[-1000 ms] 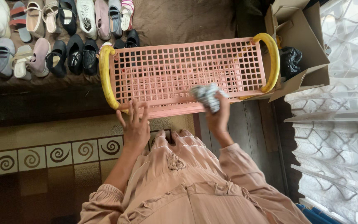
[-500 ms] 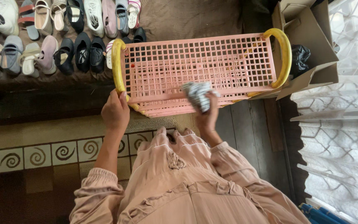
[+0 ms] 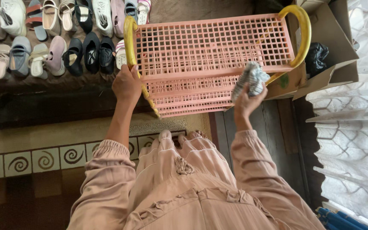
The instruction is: The person wipes the surfaces of a pink plastic shoe rack with a cloth. They clean the top and bottom shelves and the yellow side supports, moving the cloth back and forth across the grid surfaces.
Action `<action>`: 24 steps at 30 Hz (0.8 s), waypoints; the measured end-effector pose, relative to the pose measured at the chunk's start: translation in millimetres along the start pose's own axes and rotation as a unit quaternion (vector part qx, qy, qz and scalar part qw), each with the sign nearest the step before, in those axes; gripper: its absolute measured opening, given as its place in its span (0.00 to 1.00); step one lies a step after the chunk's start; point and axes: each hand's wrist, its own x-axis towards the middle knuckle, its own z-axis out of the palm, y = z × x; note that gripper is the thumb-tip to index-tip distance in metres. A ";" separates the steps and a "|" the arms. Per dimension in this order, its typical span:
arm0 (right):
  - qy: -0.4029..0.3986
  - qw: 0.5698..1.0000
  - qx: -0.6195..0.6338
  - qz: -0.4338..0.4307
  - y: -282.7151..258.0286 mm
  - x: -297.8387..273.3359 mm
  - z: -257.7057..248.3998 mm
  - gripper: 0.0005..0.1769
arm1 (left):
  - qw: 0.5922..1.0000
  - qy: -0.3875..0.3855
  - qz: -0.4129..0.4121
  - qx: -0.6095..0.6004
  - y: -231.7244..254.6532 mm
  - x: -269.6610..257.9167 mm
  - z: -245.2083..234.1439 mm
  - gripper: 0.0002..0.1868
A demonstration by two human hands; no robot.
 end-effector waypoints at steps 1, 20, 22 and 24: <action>-0.017 0.997 0.064 0.048 -2.3 -6.6 19.3 0.33 | 1.000 -0.002 -0.002 0.003 1.0 3.9 1.2 0.19; -0.090 0.995 0.039 0.032 -59.3 -59.3 102.6 0.38 | 0.997 0.039 -0.039 -0.046 10.0 21.2 29.3 0.16; -0.132 0.991 0.008 0.029 -73.6 -92.3 127.2 0.42 | 0.998 0.033 -0.038 -0.045 8.9 21.8 30.5 0.16; -0.204 0.972 -0.103 -0.047 -84.6 -124.9 143.2 0.50 | 0.998 0.041 -0.022 -0.052 8.0 21.3 30.4 0.15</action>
